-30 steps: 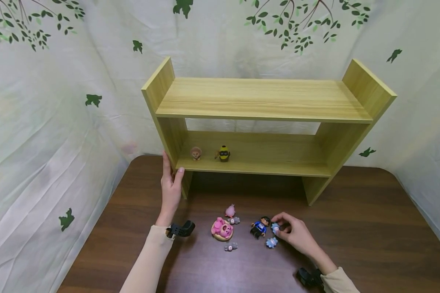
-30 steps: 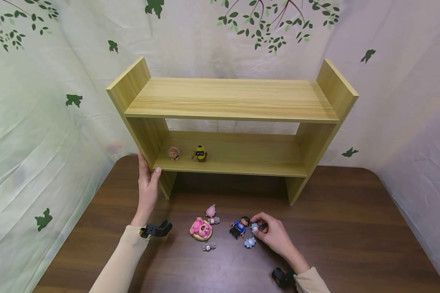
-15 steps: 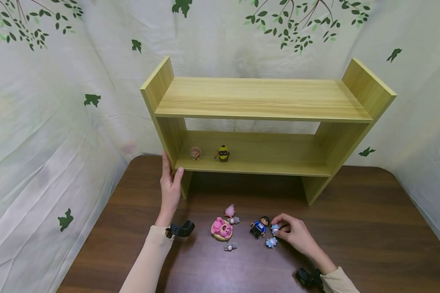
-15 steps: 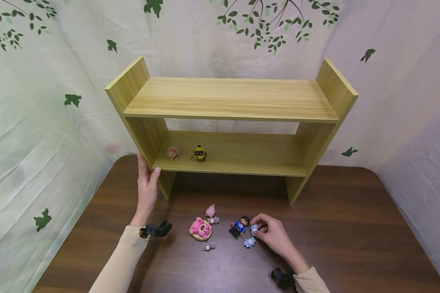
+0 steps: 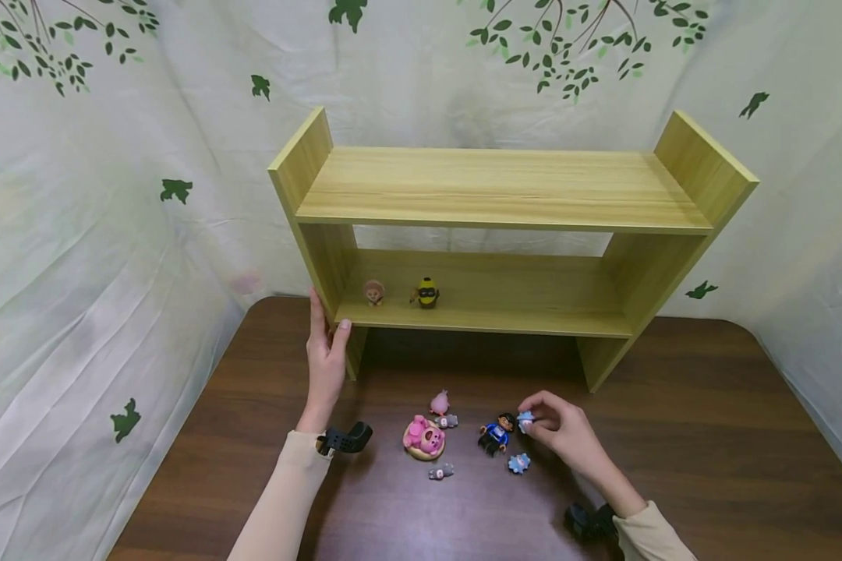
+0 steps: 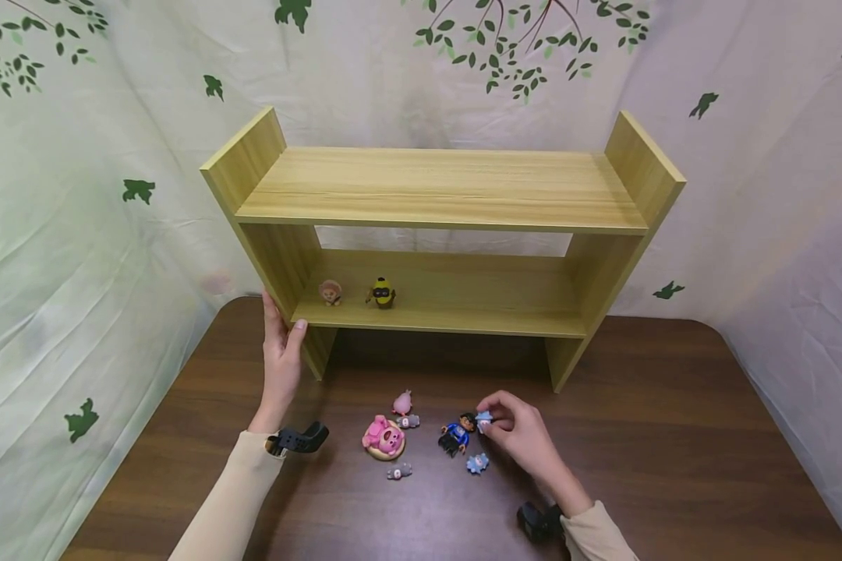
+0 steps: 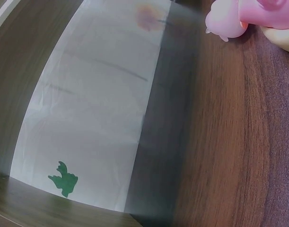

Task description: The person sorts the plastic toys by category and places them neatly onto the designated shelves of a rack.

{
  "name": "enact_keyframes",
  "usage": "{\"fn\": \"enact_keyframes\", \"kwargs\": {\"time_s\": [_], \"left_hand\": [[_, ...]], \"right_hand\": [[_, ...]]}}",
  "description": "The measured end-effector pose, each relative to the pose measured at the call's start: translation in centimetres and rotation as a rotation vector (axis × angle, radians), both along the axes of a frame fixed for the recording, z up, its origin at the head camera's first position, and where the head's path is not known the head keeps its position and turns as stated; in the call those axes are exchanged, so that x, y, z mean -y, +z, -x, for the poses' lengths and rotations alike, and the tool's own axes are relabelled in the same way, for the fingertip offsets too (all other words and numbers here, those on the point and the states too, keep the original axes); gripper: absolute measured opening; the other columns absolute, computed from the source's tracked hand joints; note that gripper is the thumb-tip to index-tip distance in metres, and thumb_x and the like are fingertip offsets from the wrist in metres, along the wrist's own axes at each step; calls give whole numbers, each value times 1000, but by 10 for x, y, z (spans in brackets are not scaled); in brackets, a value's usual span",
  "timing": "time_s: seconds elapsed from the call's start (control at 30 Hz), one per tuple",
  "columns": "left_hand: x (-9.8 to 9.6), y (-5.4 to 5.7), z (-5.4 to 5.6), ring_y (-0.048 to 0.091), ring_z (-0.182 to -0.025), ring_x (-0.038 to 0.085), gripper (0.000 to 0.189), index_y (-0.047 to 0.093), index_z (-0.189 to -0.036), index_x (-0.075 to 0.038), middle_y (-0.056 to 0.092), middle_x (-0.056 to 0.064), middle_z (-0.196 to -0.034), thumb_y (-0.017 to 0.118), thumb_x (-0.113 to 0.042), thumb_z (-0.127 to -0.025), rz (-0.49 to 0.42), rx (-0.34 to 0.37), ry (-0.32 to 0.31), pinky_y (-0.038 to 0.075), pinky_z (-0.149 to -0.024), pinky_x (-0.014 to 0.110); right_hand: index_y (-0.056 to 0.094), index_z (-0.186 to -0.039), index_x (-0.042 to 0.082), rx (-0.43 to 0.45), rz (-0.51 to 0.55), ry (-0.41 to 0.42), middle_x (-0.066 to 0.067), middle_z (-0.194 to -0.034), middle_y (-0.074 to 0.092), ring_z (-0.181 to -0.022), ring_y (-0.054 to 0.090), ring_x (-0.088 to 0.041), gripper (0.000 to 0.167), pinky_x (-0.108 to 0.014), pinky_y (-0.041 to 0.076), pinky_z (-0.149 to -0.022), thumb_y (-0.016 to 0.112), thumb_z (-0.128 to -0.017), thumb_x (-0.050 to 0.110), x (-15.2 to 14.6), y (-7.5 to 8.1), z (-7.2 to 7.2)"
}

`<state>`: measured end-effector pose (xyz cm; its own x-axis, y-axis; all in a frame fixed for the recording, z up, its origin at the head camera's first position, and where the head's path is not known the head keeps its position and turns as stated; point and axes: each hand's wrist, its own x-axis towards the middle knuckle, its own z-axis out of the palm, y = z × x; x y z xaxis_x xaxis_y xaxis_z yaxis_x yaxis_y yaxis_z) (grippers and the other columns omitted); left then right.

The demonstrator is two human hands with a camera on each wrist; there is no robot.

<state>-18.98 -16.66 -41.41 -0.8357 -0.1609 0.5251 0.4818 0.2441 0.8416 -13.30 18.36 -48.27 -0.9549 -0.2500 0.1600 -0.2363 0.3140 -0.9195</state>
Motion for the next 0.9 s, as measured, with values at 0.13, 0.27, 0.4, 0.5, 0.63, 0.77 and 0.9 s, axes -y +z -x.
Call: {"fn": "enact_keyframes", "kwargs": {"time_s": [0.13, 0.27, 0.4, 0.5, 0.63, 0.77, 0.9], "left_hand": [[0, 0, 0, 26, -137, 29, 66, 5, -151, -4, 18, 17, -156, 45, 0, -99, -2, -4, 3, 25, -106, 41], [0, 0, 0, 27, -136, 29, 66, 5, -151, -4, 19, 17, -155, 45, 0, -99, -2, -5, 5, 26, -106, 40], [0, 0, 0, 27, -136, 29, 66, 5, -151, -5, 19, 17, -156, 45, 0, -99, -1, -8, 4, 26, -105, 44], [0, -1, 0, 27, -136, 29, 66, 5, -151, -5, 19, 17, -156, 44, -1, -99, 2, -13, 2, 26, -105, 44], [0, -1, 1, 28, -135, 26, 66, 5, -151, -7, 18, 17, -156, 44, -1, -99, 0, -19, -3, 28, -104, 35], [0, -2, 1, 33, -129, 20, 65, 5, -151, -5, 18, 17, -156, 44, -1, -99, -7, -30, -8, 29, -97, 28], [0, -2, 1, 34, -126, 18, 64, 5, -150, -3, 18, 18, -156, 44, 0, -99, -9, -33, -10, 30, -94, 27]], "right_hand": [[62, -101, -6, -43, 33, 26, -17, -97, 65, -85, 63, -13, 22, -26, 52, -72, 66, -81, -13, 3, 10, 3], [62, -104, -5, -92, 56, 57, -14, -98, 65, -86, 64, -14, 22, -26, 52, -73, 66, -83, -11, 6, 22, 4], [62, -106, -3, -116, 62, 77, -14, -98, 65, -85, 65, -22, 22, -27, 52, -73, 67, -85, -6, 10, 36, 6], [62, -106, -2, -145, 64, 85, -14, -97, 66, -84, 65, -25, 21, -27, 52, -72, 67, -85, -5, 12, 45, 9], [63, -105, -1, -185, 64, 88, -13, -97, 66, -83, 66, -25, 21, -27, 52, -72, 67, -85, -5, 13, 55, 15], [64, -104, 1, -204, 58, 90, -10, -97, 66, -84, 65, -24, 20, -27, 52, -73, 68, -85, -4, 15, 63, 19], [64, -105, 1, -206, 51, 91, -8, -98, 65, -85, 65, -21, 20, -27, 52, -74, 68, -85, -2, 17, 71, 22]]}}
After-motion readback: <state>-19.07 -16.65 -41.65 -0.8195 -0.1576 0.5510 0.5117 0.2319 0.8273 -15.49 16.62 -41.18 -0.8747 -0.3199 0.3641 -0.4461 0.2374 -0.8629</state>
